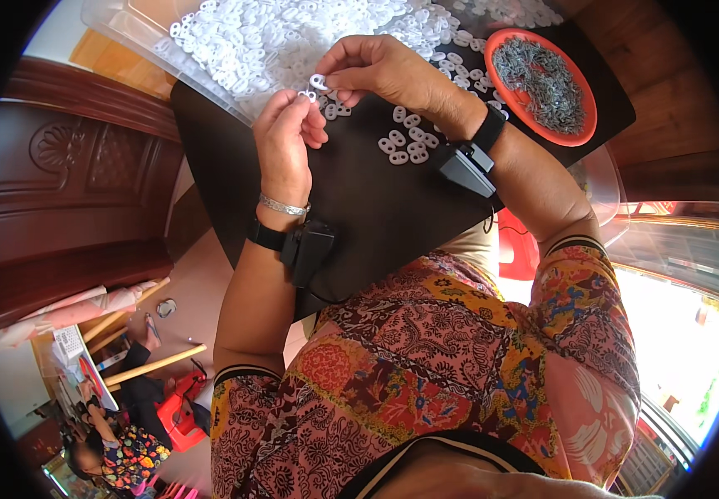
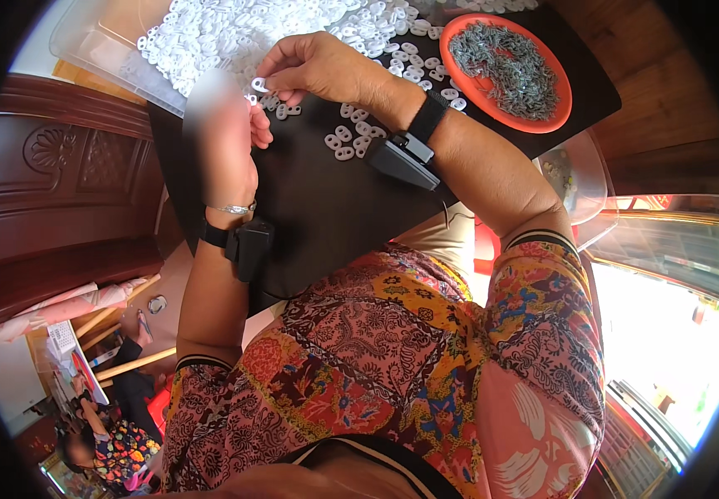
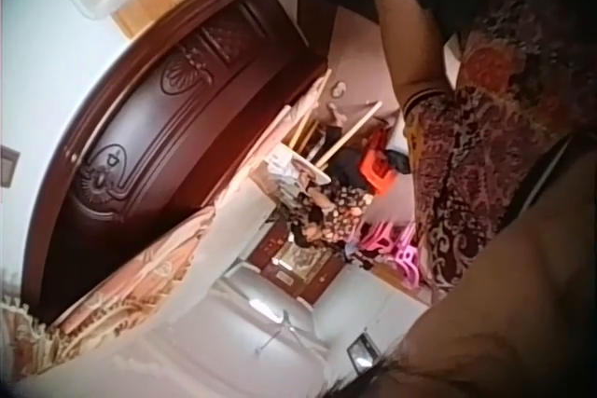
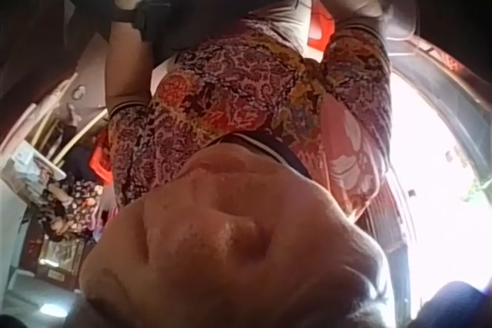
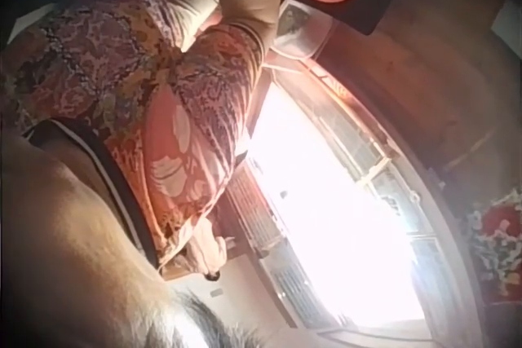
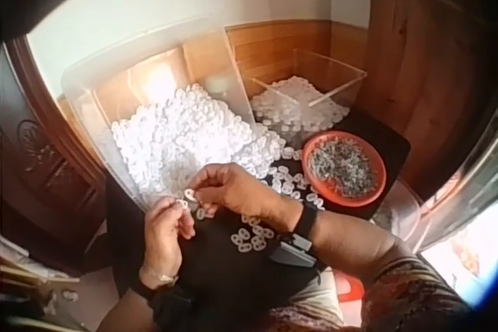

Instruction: Manually inserting small metal pins into holes of white plastic clips to assemble hardware components.

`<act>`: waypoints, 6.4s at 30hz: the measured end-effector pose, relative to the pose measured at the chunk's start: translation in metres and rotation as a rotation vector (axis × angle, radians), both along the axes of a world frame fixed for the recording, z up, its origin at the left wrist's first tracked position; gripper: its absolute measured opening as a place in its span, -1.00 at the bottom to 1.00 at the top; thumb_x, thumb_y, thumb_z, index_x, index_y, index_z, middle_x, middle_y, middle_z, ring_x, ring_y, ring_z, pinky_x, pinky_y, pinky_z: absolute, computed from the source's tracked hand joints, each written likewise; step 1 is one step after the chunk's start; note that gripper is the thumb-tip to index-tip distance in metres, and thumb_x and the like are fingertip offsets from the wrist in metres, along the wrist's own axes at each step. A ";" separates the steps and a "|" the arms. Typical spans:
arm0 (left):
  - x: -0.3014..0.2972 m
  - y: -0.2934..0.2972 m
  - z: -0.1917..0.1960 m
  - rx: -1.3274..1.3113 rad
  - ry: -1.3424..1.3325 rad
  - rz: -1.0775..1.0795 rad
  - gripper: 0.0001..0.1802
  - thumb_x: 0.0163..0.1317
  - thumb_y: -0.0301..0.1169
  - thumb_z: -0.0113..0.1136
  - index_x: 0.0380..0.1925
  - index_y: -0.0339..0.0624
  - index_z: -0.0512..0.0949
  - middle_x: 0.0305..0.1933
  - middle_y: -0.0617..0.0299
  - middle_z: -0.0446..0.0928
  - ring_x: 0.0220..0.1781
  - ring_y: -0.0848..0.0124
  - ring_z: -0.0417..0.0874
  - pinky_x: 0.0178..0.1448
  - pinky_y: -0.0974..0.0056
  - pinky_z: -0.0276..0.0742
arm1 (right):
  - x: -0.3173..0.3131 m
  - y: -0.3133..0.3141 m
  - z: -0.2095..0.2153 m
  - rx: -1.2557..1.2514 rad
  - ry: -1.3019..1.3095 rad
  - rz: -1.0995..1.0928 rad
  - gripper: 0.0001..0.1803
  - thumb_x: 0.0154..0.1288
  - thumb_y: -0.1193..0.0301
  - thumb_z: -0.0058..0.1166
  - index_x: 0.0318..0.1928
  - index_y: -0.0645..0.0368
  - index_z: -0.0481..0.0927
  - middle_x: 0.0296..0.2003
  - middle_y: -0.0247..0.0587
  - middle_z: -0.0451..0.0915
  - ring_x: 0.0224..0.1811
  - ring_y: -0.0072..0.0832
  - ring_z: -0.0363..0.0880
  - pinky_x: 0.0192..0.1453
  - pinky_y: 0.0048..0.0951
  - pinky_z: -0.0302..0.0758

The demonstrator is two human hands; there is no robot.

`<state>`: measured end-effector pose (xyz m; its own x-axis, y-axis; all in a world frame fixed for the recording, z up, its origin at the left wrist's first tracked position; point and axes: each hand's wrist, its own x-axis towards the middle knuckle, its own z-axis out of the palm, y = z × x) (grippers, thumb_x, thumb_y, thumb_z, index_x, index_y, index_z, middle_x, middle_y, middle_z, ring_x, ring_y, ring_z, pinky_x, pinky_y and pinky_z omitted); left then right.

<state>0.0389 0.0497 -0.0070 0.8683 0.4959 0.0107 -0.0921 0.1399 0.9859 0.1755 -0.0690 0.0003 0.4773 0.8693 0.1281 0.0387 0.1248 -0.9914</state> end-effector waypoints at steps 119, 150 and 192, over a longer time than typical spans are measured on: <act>0.001 -0.007 -0.003 -0.041 -0.082 0.069 -0.77 0.27 -0.30 -0.01 -0.45 -0.23 0.46 -0.62 0.33 0.40 -0.65 0.59 0.38 -0.56 0.50 0.29 | -0.031 -0.001 0.008 0.027 -0.891 -0.207 -0.65 0.02 0.40 0.26 -0.13 0.20 0.57 -0.38 -0.14 0.59 -0.35 -0.27 0.60 -0.26 -0.39 0.52; -0.002 -0.020 -0.006 0.040 -0.163 0.107 -0.73 0.29 -0.35 -0.12 -0.58 -0.19 0.40 -0.69 0.36 0.28 -0.70 0.62 0.24 -0.61 0.50 0.15 | -0.041 -0.002 0.007 0.112 -0.904 -0.196 -0.88 0.13 0.40 0.12 -0.34 0.17 0.56 -0.54 -0.10 0.56 -0.47 -0.16 0.58 -0.40 -0.34 0.49; 0.009 -0.001 -0.008 0.067 -0.132 0.081 -0.75 0.17 -0.39 0.03 -0.63 -0.30 0.44 -0.66 0.36 0.37 -0.62 0.63 0.30 -0.54 0.46 0.22 | 0.028 -0.018 0.040 -0.815 -1.287 -0.074 -0.77 -0.04 0.24 0.12 -0.39 0.09 0.63 -0.43 -0.20 0.62 -0.33 -0.29 0.60 -0.25 -0.30 0.48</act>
<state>0.0476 0.0485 -0.0152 0.8146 0.5583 0.1573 -0.2295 0.0612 0.9714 0.2034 -0.0870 0.0401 0.4632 0.8862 -0.0101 0.8834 -0.4626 -0.0751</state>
